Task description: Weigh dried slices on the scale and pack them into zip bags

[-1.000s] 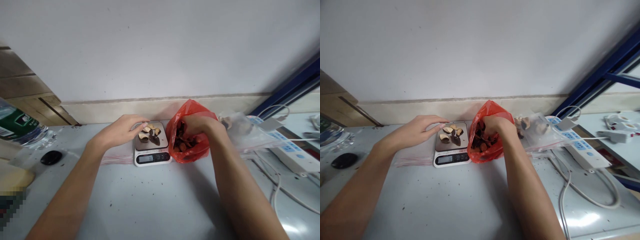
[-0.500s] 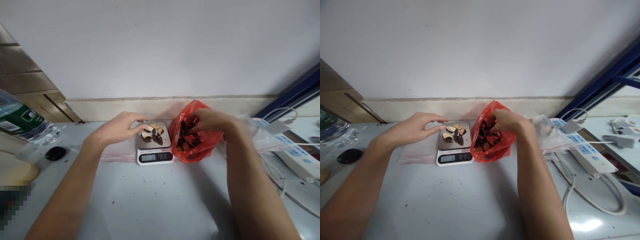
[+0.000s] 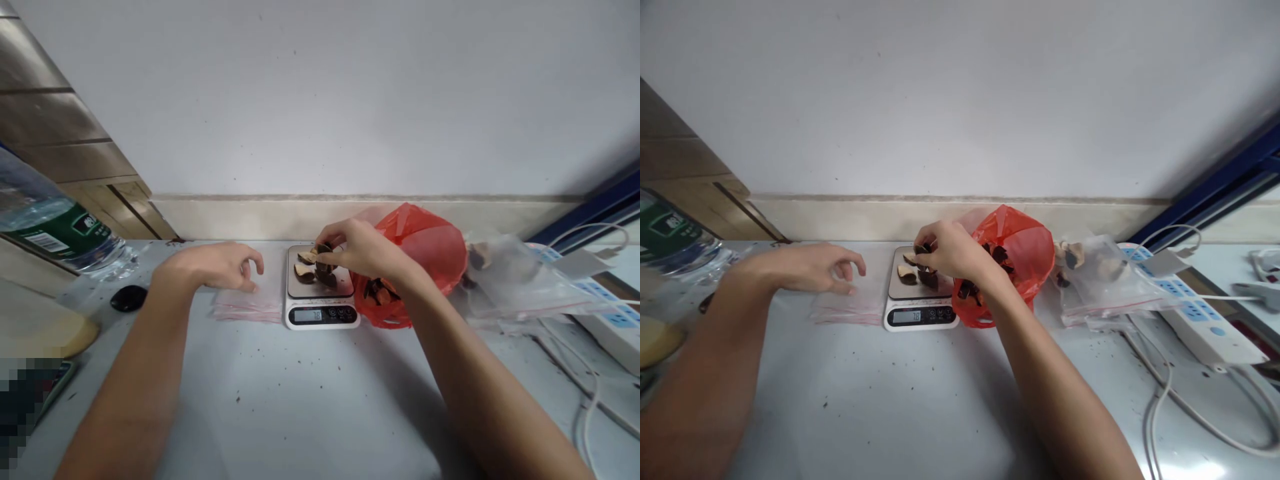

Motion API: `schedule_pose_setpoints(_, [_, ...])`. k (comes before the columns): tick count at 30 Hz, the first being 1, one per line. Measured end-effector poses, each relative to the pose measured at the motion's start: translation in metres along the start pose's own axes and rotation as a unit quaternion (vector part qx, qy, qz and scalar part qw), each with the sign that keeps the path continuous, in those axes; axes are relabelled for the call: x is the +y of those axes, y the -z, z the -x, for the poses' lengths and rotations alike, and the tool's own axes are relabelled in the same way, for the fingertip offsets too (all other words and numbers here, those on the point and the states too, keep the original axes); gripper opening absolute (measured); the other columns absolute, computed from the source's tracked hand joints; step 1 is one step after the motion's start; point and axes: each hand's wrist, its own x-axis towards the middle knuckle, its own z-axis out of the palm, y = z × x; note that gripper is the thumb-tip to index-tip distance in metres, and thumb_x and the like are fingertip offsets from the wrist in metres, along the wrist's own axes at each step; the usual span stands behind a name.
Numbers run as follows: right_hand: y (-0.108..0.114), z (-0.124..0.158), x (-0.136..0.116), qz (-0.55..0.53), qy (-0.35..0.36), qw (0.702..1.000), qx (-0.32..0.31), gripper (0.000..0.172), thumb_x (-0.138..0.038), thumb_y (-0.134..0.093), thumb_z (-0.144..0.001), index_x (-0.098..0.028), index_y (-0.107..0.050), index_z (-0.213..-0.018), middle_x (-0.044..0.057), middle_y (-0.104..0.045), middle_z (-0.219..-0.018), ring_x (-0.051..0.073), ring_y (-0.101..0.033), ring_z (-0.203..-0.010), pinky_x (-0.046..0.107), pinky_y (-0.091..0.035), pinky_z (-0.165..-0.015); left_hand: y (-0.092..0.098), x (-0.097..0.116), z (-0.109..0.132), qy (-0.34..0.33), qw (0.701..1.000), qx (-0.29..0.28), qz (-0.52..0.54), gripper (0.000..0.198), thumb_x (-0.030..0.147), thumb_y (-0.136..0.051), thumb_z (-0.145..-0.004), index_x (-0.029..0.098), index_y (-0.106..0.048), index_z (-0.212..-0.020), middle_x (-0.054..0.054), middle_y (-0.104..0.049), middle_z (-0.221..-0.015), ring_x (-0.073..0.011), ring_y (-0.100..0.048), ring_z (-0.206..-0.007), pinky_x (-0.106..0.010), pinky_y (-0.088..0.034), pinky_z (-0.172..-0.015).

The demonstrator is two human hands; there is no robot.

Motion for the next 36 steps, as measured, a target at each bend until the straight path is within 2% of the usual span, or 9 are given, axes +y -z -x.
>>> schedule_pose_setpoints(6, [0.007, 0.000, 0.003, -0.063, 0.000, 0.998, -0.006, 0.006, -0.020, -0.072, -0.086, -0.019, -0.075, -0.081, 0.006, -0.081, -0.091, 0.021, -0.074, -0.093, 0.032, -0.056, -0.087, -0.011, 0.008, -0.014, -0.002, 0.999, -0.046, -0.027, 0.045, 0.029, -0.063, -0.053, 0.024, -0.072, -0.097, -0.007, -0.079, -0.101, -0.0271, -0.071, -0.083, -0.031, -0.049, -0.064])
schedule_pose_setpoints(9, [0.026, 0.007, 0.005, -0.065, -0.006, 0.998, 0.024, 0.008, -0.026, -0.072, -0.085, -0.019, -0.076, -0.083, 0.005, -0.080, -0.087, 0.020, -0.074, -0.083, 0.031, -0.058, -0.077, -0.014, 0.005, -0.018, -0.025, 0.999, -0.037, -0.017, 0.037, 0.023, -0.054, -0.052, 0.026, -0.071, -0.085, -0.003, -0.079, -0.087, -0.0262, -0.071, -0.081, -0.030, -0.047, -0.063])
schedule_pose_setpoints(14, [0.065, 0.032, 0.015, 0.070, -0.030, 0.997, -0.015, 0.013, -0.030, -0.070, -0.082, -0.023, -0.080, -0.085, 0.003, -0.079, -0.082, 0.020, -0.072, -0.074, 0.029, -0.055, -0.064, -0.007, -0.009, -0.010, -0.038, 0.999, -0.009, 0.012, 0.032, 0.026, -0.051, -0.060, 0.026, -0.070, -0.085, -0.003, -0.078, -0.086, -0.0258, -0.072, -0.080, -0.032, -0.049, -0.063])
schedule_pose_setpoints(18, [0.076, 0.040, 0.026, 0.204, -0.115, 0.970, -0.056, 0.013, -0.021, -0.072, -0.076, -0.026, -0.081, -0.084, 0.001, -0.078, -0.078, 0.021, -0.069, -0.069, 0.029, -0.050, -0.056, 0.006, -0.014, 0.006, -0.083, 0.992, 0.088, 0.048, 0.026, 0.037, -0.053, -0.066, 0.025, -0.065, -0.086, -0.006, -0.077, -0.092, -0.0275, -0.072, -0.089, -0.035, -0.054, -0.075])
schedule_pose_setpoints(21, [0.066, 0.036, 0.018, 0.216, -0.105, 0.971, -0.002, 0.014, -0.020, -0.071, -0.080, -0.024, -0.080, -0.091, 0.003, -0.079, -0.084, 0.020, -0.070, -0.074, 0.028, -0.050, -0.060, 0.013, -0.008, 0.019, -0.085, 0.970, 0.199, 0.112, 0.028, 0.043, -0.056, -0.068, 0.024, -0.061, -0.089, -0.007, -0.076, -0.093, -0.0281, -0.072, -0.089, -0.037, -0.056, -0.079])
schedule_pose_setpoints(24, [0.045, 0.030, -0.003, 0.113, 0.028, 0.992, 0.042, 0.024, -0.028, -0.062, -0.094, -0.024, -0.077, -0.113, 0.003, -0.079, -0.093, 0.020, -0.072, -0.082, 0.029, -0.053, -0.071, 0.014, 0.005, 0.026, -0.098, 0.943, 0.265, 0.174, 0.034, 0.047, -0.060, -0.071, 0.024, -0.060, -0.097, -0.008, -0.076, -0.094, -0.0290, -0.073, -0.092, -0.038, -0.059, -0.079])
schedule_pose_setpoints(27, [0.021, 0.026, -0.020, 0.014, 0.133, 0.991, 0.001, 0.031, -0.036, -0.052, -0.103, -0.026, -0.070, -0.127, 0.002, -0.078, -0.096, 0.018, -0.072, -0.082, 0.029, -0.053, -0.075, 0.010, 0.019, 0.029, -0.121, 0.925, 0.308, 0.189, 0.039, 0.048, -0.061, -0.076, 0.024, -0.060, -0.107, -0.008, -0.076, -0.099, -0.0303, -0.073, -0.101, -0.040, -0.061, -0.085])
schedule_pose_setpoints(31, [0.001, 0.020, -0.027, 0.007, 0.139, 0.990, -0.016, 0.027, -0.039, -0.049, -0.106, -0.022, -0.070, -0.108, 0.001, -0.073, -0.085, 0.016, -0.065, -0.070, 0.028, -0.048, -0.072, 0.005, 0.033, 0.031, -0.127, 0.899, 0.382, 0.169, 0.030, 0.043, -0.058, -0.080, 0.025, -0.059, -0.104, -0.005, -0.074, -0.099, -0.0290, -0.071, -0.106, -0.037, -0.061, -0.087])
schedule_pose_setpoints(36, [-0.005, 0.017, -0.025, -0.062, 0.181, 0.975, 0.114, 0.021, -0.040, -0.055, -0.103, -0.023, -0.062, -0.110, 0.000, -0.072, -0.091, 0.013, -0.061, -0.066, 0.026, -0.044, -0.065, 0.003, 0.039, 0.029, -0.169, 0.862, 0.431, 0.207, 0.022, 0.037, -0.067, -0.074, 0.027, -0.055, -0.089, 0.002, -0.070, -0.078, -0.0208, -0.074, -0.083, -0.027, -0.061, -0.071])
